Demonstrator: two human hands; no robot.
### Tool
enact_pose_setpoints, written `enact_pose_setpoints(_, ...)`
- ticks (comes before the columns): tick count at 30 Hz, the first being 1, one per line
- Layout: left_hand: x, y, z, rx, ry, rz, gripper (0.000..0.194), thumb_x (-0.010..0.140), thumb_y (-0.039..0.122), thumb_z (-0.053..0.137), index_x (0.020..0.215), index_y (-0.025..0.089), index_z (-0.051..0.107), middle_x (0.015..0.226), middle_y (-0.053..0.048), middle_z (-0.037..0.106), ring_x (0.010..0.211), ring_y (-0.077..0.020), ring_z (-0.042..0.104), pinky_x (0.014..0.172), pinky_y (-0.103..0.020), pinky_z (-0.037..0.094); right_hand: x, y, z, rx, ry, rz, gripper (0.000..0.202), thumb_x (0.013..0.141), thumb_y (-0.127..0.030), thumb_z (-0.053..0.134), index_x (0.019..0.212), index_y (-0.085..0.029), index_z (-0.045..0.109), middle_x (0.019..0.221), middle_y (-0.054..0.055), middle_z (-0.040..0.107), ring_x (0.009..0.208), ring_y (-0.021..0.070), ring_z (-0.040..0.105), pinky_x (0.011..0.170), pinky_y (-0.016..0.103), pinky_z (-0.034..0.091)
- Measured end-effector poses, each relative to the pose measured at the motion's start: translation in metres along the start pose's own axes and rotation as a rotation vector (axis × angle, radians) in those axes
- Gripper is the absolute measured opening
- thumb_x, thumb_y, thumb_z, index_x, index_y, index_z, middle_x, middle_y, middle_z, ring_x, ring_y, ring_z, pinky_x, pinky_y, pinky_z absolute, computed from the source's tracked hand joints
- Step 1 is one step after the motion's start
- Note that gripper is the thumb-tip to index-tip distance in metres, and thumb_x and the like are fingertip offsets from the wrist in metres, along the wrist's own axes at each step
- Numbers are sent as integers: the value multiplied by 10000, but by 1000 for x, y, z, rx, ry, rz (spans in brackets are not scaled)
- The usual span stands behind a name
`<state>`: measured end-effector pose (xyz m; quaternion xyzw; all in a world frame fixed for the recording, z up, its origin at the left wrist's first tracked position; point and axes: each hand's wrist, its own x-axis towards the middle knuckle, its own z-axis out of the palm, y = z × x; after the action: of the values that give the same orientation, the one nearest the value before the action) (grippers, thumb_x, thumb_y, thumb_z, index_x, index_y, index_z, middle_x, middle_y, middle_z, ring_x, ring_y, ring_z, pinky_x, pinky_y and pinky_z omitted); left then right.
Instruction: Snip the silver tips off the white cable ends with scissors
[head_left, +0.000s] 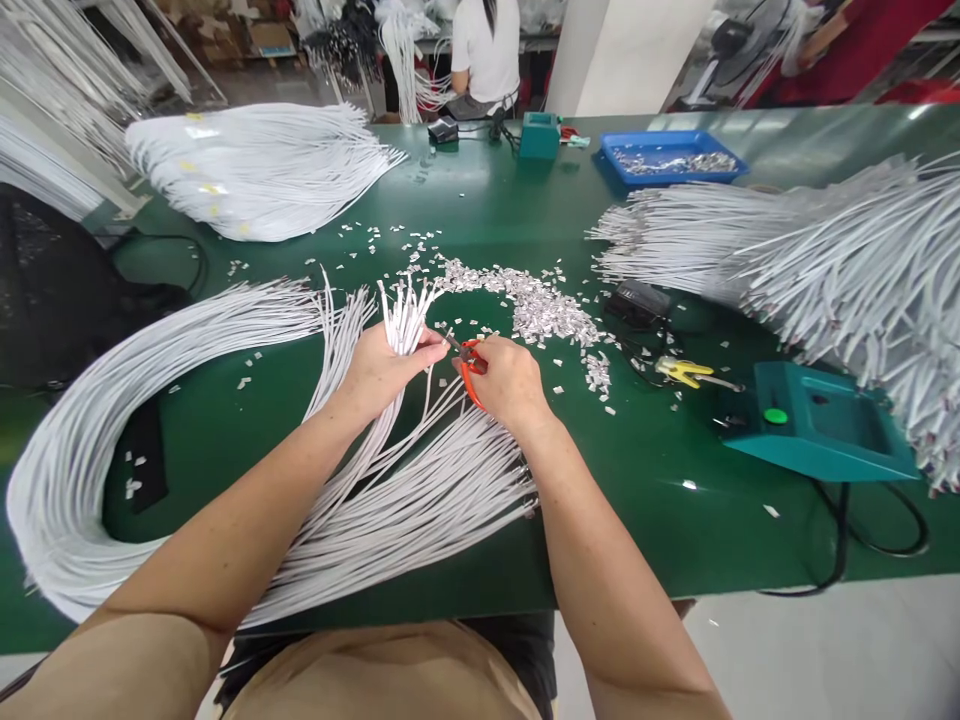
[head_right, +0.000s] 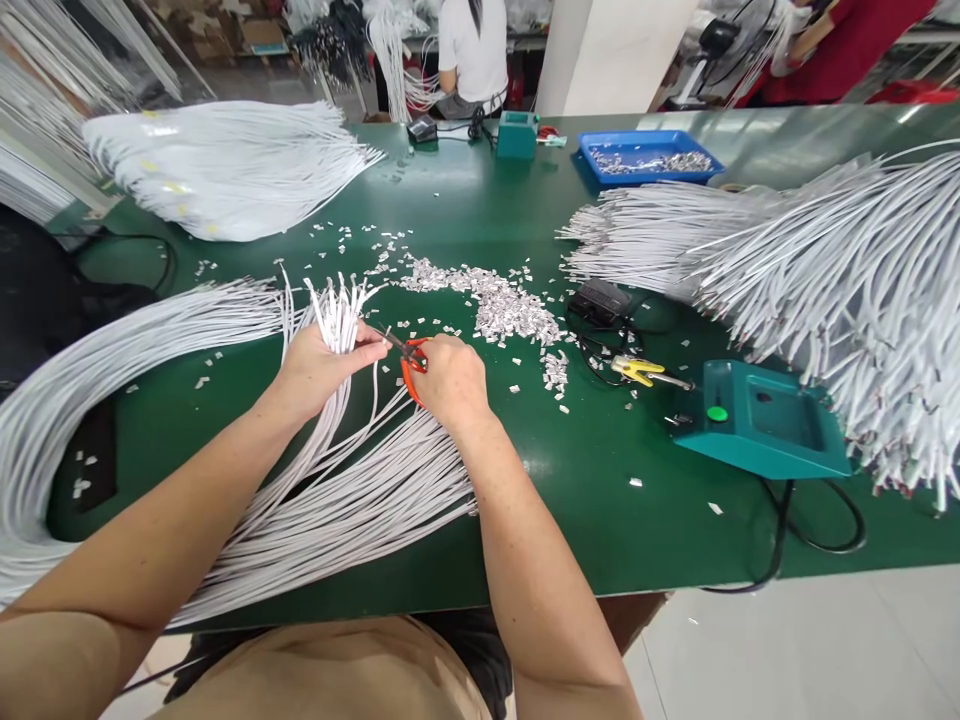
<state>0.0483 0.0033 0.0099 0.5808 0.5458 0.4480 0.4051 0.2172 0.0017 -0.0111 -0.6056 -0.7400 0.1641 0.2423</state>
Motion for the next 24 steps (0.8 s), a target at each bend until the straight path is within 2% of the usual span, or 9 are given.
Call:
enact_pose_setpoints(5, -1, 1, -1, 82, 4, 35, 169, 687, 313, 755, 759, 177, 684, 841, -38, 734, 825, -209, 675, 827, -366, 532, 0, 2, 0, -60, -13, -28, 241, 857, -323, 604, 659, -187, 610, 775, 57, 634, 720, 170, 561, 579, 281, 307)
enact_pose_setpoints(11, 0, -1, -1, 19, -45, -8, 141, 720, 295, 699, 771, 171, 656, 842, -52, 740, 822, -204, 693, 848, -373, 542, 1, 5, 2, 19, -11, -12, 210, 830, -310, 630, 660, -188, 618, 778, 53, 633, 727, 168, 559, 590, 282, 327)
enact_pose_setpoints(13, 0, 0, -1, 36, -36, -7, 172, 714, 321, 717, 765, 170, 652, 822, -51, 734, 817, -206, 689, 841, -369, 538, 2, 4, -1, 176, 2, 46, 172, 796, -302, 644, 669, -186, 630, 765, 35, 634, 697, 155, 550, 592, 278, 341)
enact_pose_setpoints(15, 0, 1, -1, 82, -28, 12, 191, 707, 338, 734, 763, 171, 659, 823, -48, 730, 825, -209, 681, 838, -363, 529, 2, 1, -5, 454, 32, 118, 146, 777, -313, 644, 706, -187, 662, 764, 18, 646, 687, 144, 558, 615, 277, 380)
enact_pose_setpoints(19, -3, 4, 0, 198, -21, 48, 174, 705, 331, 732, 776, 183, 672, 844, -36, 726, 822, -207, 661, 814, -350, 513, 1, -9, -11, 988, 65, 182, 156, 735, -349, 683, 769, -203, 726, 834, 9, 701, 780, 152, 623, 757, 307, 468)
enact_pose_setpoints(24, -5, 5, 4, 202, -44, 36, 169, 703, 332, 726, 751, 185, 658, 829, -37, 718, 810, -208, 657, 795, -344, 509, 1, -13, -8, 1127, 51, 229, 105, 685, -291, 712, 735, -207, 749, 828, 9, 723, 790, 151, 633, 805, 326, 481)
